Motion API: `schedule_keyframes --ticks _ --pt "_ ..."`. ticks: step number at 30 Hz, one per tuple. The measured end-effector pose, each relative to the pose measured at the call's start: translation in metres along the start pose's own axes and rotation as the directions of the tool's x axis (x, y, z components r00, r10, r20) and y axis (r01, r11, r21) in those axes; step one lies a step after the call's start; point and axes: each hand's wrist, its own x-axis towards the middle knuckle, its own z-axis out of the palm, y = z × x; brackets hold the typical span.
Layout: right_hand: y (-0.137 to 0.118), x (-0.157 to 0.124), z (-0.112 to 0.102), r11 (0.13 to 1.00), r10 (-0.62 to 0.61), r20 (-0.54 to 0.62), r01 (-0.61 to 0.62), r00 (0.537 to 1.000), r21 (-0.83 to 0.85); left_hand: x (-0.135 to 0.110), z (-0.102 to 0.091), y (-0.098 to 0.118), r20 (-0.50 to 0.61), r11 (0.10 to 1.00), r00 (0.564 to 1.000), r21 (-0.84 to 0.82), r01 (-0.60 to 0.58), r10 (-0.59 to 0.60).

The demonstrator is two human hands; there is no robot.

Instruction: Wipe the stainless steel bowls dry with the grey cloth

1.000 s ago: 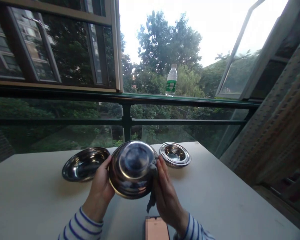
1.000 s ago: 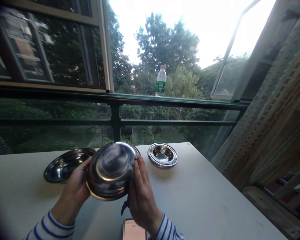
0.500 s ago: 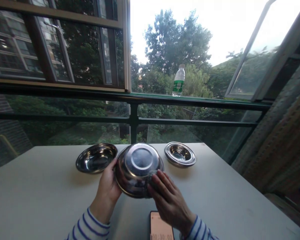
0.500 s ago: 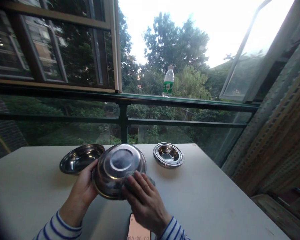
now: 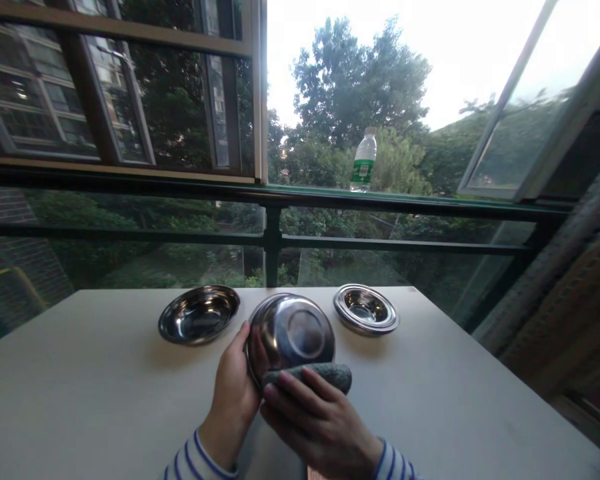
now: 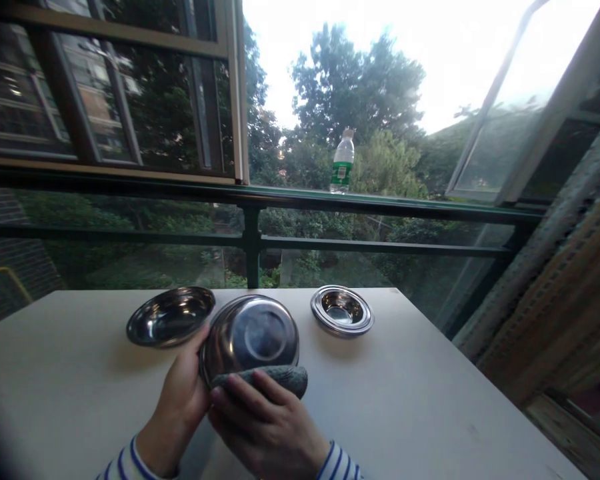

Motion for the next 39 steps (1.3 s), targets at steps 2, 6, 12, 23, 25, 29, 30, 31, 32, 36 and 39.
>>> schedule_keyframes --ticks 2,6,12,23,25,29,30,31,32,36,39 --pt "0.000 0.003 -0.001 0.999 -0.021 0.017 0.021 1.000 0.024 -0.001 -0.002 -0.001 0.011 0.999 0.999 0.013 -0.032 0.032" --pt "0.002 0.007 -0.004 0.999 0.010 0.010 -0.010 1.000 0.036 -0.007 -0.001 -0.001 0.039 0.993 0.994 0.058 -0.105 0.102" --pt "0.003 0.015 -0.007 0.998 0.042 0.019 -0.043 0.999 0.041 -0.011 -0.003 -0.008 0.096 0.981 0.988 0.138 -0.134 0.121" --pt "0.015 0.039 -0.022 0.857 0.436 0.271 -0.488 0.858 0.167 -0.017 -0.010 -0.022 0.196 0.936 0.963 0.263 -0.232 0.183" --pt "0.015 0.038 -0.023 0.834 0.478 0.267 -0.528 0.837 0.160 -0.016 -0.010 -0.021 0.206 0.930 0.961 0.280 -0.240 0.186" --pt "0.014 0.036 -0.019 0.798 0.509 0.243 -0.558 0.826 0.228 -0.014 -0.010 -0.020 0.216 0.919 0.960 0.310 -0.242 0.180" --pt "0.014 0.035 -0.018 0.785 0.507 0.234 -0.557 0.829 0.272 -0.013 -0.010 -0.020 0.206 0.919 0.962 0.314 -0.240 0.180" --pt "0.015 0.034 -0.017 0.767 0.513 0.216 -0.557 0.831 0.318 -0.013 -0.011 -0.020 0.199 0.920 0.963 0.312 -0.236 0.179" --pt "0.017 0.033 -0.017 0.746 0.531 0.187 -0.560 0.827 0.360 -0.012 -0.011 -0.020 0.194 0.924 0.966 0.310 -0.225 0.171" --pt "0.027 0.023 -0.022 0.685 0.642 0.042 -0.597 0.766 0.419 -0.007 -0.014 -0.015 0.229 0.946 0.969 0.282 -0.162 0.098" --pt "0.036 0.011 -0.028 0.692 0.649 -0.005 -0.588 0.761 0.418 -0.002 -0.018 -0.009 0.238 0.962 0.970 0.255 -0.101 0.039"
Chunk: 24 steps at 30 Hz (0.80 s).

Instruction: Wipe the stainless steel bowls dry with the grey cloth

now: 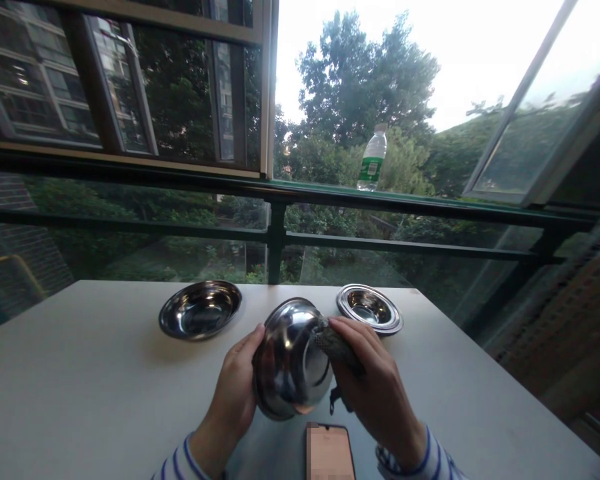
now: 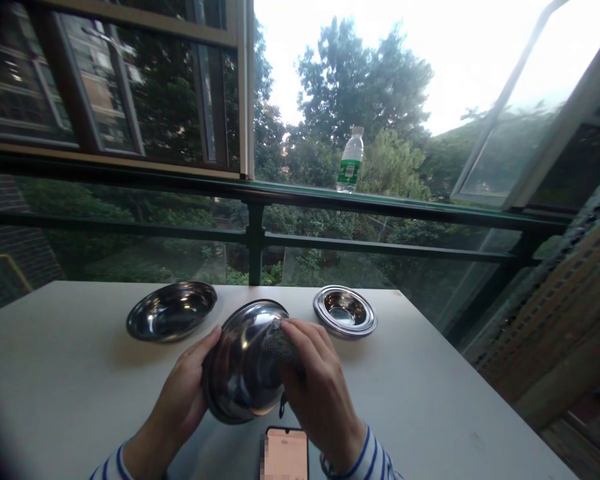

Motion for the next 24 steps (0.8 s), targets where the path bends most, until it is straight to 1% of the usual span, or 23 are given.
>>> schedule_keyframes --ticks 1,2,3,4,5,6,7,8,9,10,11,12,14,17,20,22,24 --pt "0.003 -0.001 -0.003 0.999 0.022 -0.009 -0.022 1.000 0.025 0.001 -0.002 0.001 -0.005 1.000 1.000 -0.013 0.018 -0.018" --pt "0.006 -0.003 -0.005 0.995 0.071 -0.017 -0.070 0.997 0.070 0.003 -0.004 0.002 -0.013 0.999 0.999 -0.025 0.034 -0.035" --pt "0.009 -0.004 -0.006 0.980 0.148 -0.020 -0.144 0.989 0.138 0.004 -0.007 0.002 -0.021 0.998 0.998 -0.034 0.050 -0.051" --pt "0.011 -0.005 -0.006 0.945 0.249 -0.012 -0.240 0.969 0.224 0.005 -0.009 0.002 -0.032 0.997 0.997 -0.039 0.065 -0.066" --pt "0.012 -0.006 -0.006 0.880 0.363 0.010 -0.346 0.932 0.326 0.006 -0.012 0.001 -0.042 0.996 0.996 -0.042 0.081 -0.083" --pt "0.013 -0.007 -0.005 0.779 0.478 0.056 -0.453 0.877 0.434 0.007 -0.014 0.000 -0.050 0.994 0.994 -0.044 0.097 -0.099" --pt "0.014 -0.007 -0.004 0.647 0.577 0.118 -0.540 0.808 0.538 0.007 -0.016 0.000 -0.059 0.993 0.992 -0.045 0.112 -0.114" --pt "0.015 -0.007 -0.003 0.502 0.645 0.190 -0.598 0.740 0.625 0.008 -0.018 -0.001 -0.067 0.991 0.990 -0.047 0.124 -0.127" --pt "0.016 -0.006 -0.002 0.367 0.683 0.258 -0.626 0.684 0.688 0.008 -0.020 -0.002 -0.077 0.990 0.988 -0.049 0.132 -0.136" --pt "0.017 -0.006 0.000 0.255 0.697 0.315 -0.633 0.644 0.731 0.008 -0.021 -0.002 -0.085 0.989 0.986 -0.052 0.137 -0.141" --pt "0.018 -0.006 0.001 0.172 0.699 0.355 -0.627 0.621 0.759 0.008 -0.022 -0.002 -0.092 0.989 0.985 -0.054 0.140 -0.144" --pt "0.019 -0.006 0.003 0.122 0.695 0.379 -0.619 0.611 0.776 0.009 -0.023 -0.003 -0.100 0.989 0.984 -0.053 0.140 -0.145" --pt "0.021 -0.006 0.006 0.088 0.687 0.404 -0.621 0.604 0.779 0.009 -0.025 -0.003 -0.104 0.989 0.984 -0.044 0.141 -0.144" --pt "0.021 -0.008 0.009 0.094 0.701 0.404 -0.638 0.587 0.764 0.008 -0.026 -0.004 -0.108 0.988 0.983 -0.030 0.149 -0.151" --pt "0.021 -0.007 0.010 0.109 0.751 0.351 -0.629 0.559 0.770 0.007 -0.028 -0.004 -0.125 0.985 0.977 -0.037 0.170 -0.173" --pt "0.021 -0.006 0.010 0.133 0.779 0.299 -0.611 0.551 0.780 0.007 -0.028 -0.004 -0.135 0.984 0.975 -0.040 0.174 -0.178" --pt "0.022 -0.005 0.009 0.142 0.792 0.276 -0.604 0.545 0.784 0.007 -0.029 -0.003 -0.145 0.983 0.972 -0.043 0.178 -0.182"
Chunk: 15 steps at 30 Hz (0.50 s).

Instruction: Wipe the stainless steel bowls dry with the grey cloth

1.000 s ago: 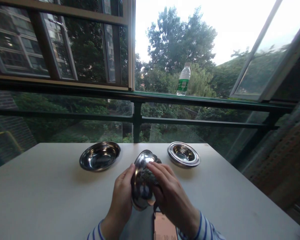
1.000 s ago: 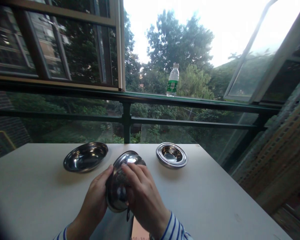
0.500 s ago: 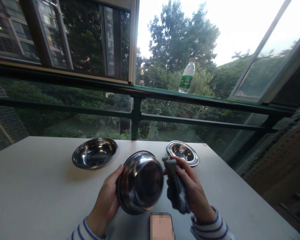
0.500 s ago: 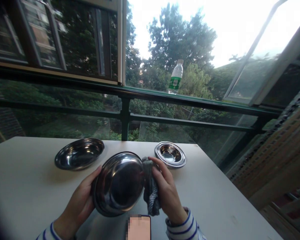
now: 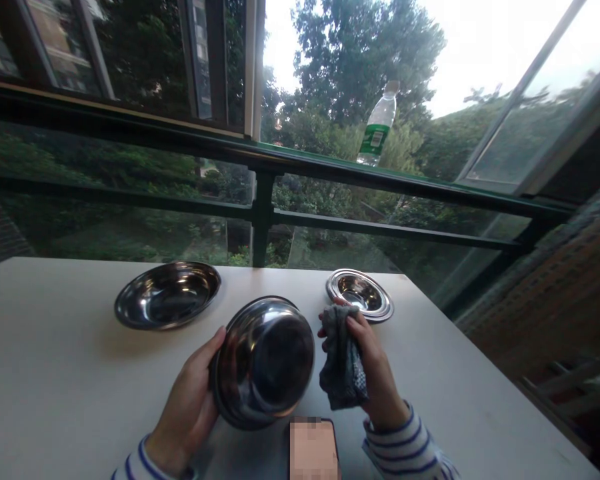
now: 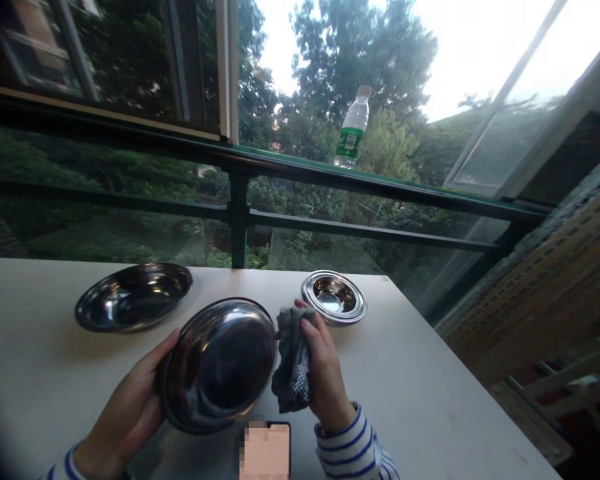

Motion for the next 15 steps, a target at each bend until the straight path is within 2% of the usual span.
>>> schedule_keyframes --ticks 3,8,11,13,14,15 --pt "0.000 0.000 -0.001 1.000 0.012 0.024 -0.012 1.000 -0.007 0.000 0.000 0.000 -0.003 1.000 1.000 -0.007 0.003 -0.003" --pt "-0.005 -0.002 -0.003 0.999 -0.038 0.150 0.036 0.988 0.013 0.001 0.001 0.000 0.008 0.999 1.000 -0.045 0.028 -0.027" --pt "-0.009 -0.004 -0.005 0.974 -0.090 0.246 0.136 0.965 -0.179 0.001 0.001 -0.001 0.014 0.997 0.999 -0.074 0.039 -0.038" --pt "-0.010 -0.006 -0.005 0.859 -0.194 0.358 0.334 0.913 -0.388 0.001 0.001 -0.001 0.010 0.996 0.999 -0.083 0.039 -0.038" --pt "-0.010 -0.007 -0.004 0.753 -0.251 0.444 0.462 0.860 -0.469 0.001 0.001 -0.002 0.011 0.996 0.999 -0.082 0.039 -0.038" --pt "-0.010 -0.008 -0.003 0.626 -0.299 0.540 0.589 0.787 -0.512 0.001 0.001 -0.002 0.015 0.996 0.999 -0.079 0.036 -0.035"
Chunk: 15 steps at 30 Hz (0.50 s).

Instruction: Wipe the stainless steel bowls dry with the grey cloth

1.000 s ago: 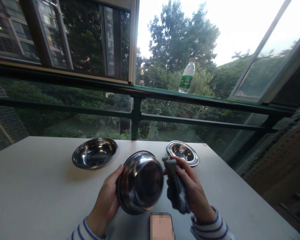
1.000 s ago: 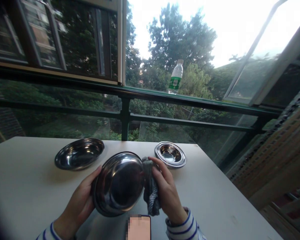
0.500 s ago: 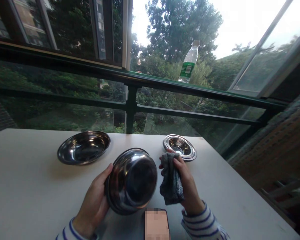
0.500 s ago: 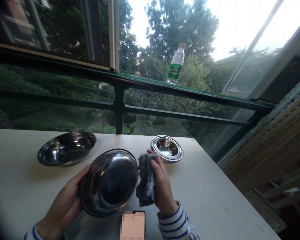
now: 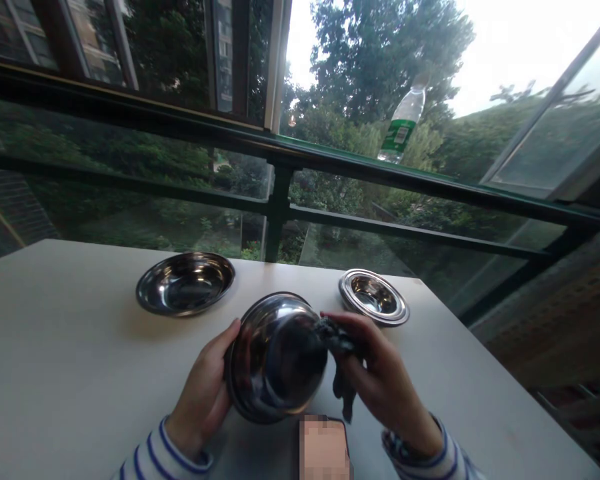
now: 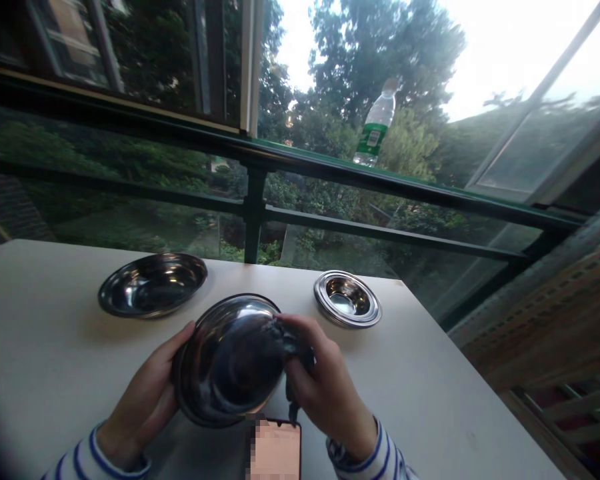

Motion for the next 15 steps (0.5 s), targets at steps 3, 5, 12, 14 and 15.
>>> schedule_keyframes --ticks 3,5,12,14,15 --pt "-0.004 -0.003 0.007 0.905 -0.281 0.157 0.316 0.947 -0.285 0.001 -0.001 -0.002 0.005 1.000 1.000 0.021 -0.016 0.016" --pt "-0.005 -0.006 0.011 0.824 -0.363 0.209 0.417 0.908 -0.383 0.002 -0.002 -0.003 -0.020 0.999 1.000 0.047 -0.023 0.024" --pt "-0.005 -0.003 0.013 0.737 -0.369 0.316 0.483 0.874 -0.473 -0.001 -0.006 -0.005 -0.078 0.985 0.991 0.147 -0.094 0.106" --pt "-0.006 0.005 0.011 0.740 -0.359 0.342 0.488 0.868 -0.462 0.000 -0.007 -0.005 -0.079 0.977 0.987 0.170 -0.127 0.142" --pt "-0.007 0.010 0.011 0.741 -0.357 0.352 0.492 0.865 -0.457 0.002 -0.008 -0.005 -0.083 0.974 0.984 0.178 -0.141 0.158"
